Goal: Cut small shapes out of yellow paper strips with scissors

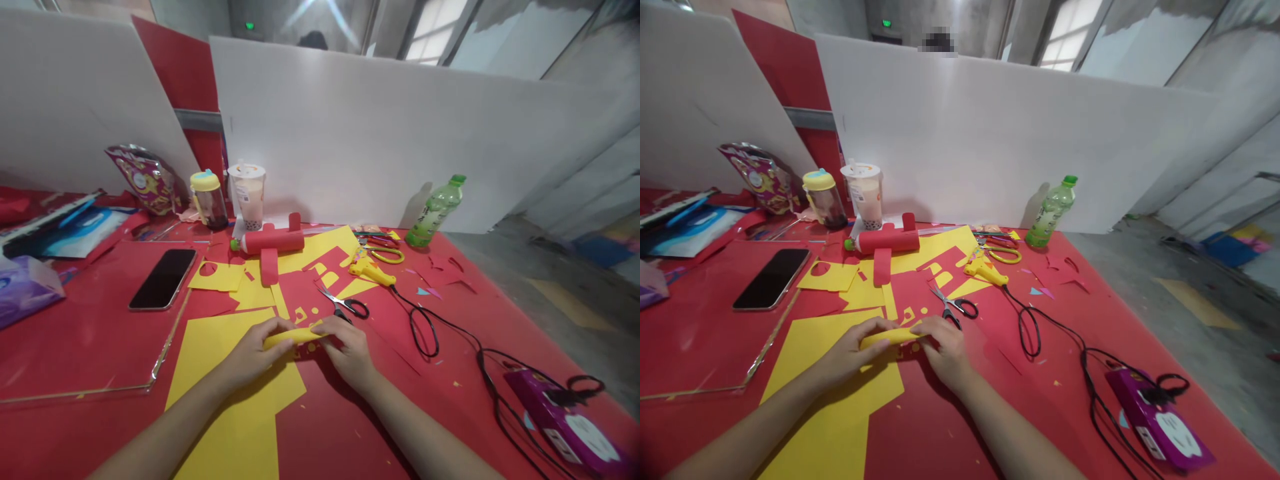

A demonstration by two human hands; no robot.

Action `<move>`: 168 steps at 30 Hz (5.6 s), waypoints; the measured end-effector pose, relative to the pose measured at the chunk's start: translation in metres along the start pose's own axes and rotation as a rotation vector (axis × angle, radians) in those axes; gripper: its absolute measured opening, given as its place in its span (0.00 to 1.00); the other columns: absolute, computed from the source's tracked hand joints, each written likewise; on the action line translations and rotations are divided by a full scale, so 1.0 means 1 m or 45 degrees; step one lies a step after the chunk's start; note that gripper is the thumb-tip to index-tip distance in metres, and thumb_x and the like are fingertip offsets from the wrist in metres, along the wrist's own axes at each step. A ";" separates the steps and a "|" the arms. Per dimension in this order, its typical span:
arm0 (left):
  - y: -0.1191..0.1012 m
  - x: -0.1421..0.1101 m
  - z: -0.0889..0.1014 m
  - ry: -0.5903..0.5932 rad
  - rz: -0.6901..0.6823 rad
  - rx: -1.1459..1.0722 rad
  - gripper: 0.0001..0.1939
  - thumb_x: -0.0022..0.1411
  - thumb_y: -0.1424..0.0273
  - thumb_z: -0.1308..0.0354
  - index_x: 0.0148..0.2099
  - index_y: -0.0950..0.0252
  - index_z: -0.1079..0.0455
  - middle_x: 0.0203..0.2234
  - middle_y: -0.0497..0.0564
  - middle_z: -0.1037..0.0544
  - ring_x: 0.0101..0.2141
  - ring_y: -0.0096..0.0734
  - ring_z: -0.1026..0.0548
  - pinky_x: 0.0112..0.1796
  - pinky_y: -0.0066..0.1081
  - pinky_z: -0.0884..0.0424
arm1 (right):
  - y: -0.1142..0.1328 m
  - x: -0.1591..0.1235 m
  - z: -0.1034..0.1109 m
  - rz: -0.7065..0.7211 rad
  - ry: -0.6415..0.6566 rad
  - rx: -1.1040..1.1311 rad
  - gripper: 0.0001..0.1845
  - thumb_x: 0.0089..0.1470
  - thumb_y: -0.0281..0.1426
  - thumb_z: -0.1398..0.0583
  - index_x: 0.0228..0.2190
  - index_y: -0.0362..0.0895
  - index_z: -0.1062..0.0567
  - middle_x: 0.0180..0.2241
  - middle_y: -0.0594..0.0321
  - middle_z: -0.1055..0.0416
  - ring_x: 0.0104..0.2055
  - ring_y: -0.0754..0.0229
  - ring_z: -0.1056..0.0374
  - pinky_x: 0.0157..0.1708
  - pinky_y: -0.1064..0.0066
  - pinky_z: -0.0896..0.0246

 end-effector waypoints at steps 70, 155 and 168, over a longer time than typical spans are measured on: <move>0.001 -0.013 -0.025 0.100 -0.034 0.396 0.15 0.57 0.66 0.55 0.24 0.65 0.33 0.21 0.49 0.24 0.22 0.29 0.28 0.26 0.25 0.34 | 0.011 -0.003 -0.012 -0.604 -0.080 0.356 0.05 0.41 0.28 0.41 0.18 0.43 0.33 0.21 0.64 0.32 0.23 0.63 0.36 0.25 0.72 0.39; 0.004 -0.017 -0.027 0.129 0.183 0.140 0.18 0.56 0.62 0.52 0.25 0.69 0.30 0.21 0.53 0.24 0.23 0.31 0.27 0.25 0.25 0.35 | 0.018 -0.004 -0.011 -0.925 0.090 0.779 0.13 0.40 0.37 0.39 0.20 0.43 0.36 0.14 0.72 0.41 0.15 0.70 0.43 0.17 0.76 0.47; -0.002 -0.017 -0.024 0.216 0.188 0.263 0.17 0.55 0.66 0.53 0.22 0.69 0.30 0.19 0.52 0.23 0.23 0.30 0.26 0.26 0.24 0.36 | 0.013 -0.005 -0.010 -1.116 0.040 0.843 0.14 0.34 0.33 0.36 0.14 0.41 0.36 0.13 0.69 0.36 0.13 0.72 0.46 0.14 0.77 0.51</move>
Point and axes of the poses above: each hand's wrist, its own x-axis towards the middle knuckle, its own z-axis out of the back of the hand, y = z × x, the point moved 1 cm from there along x, towards the middle knuckle
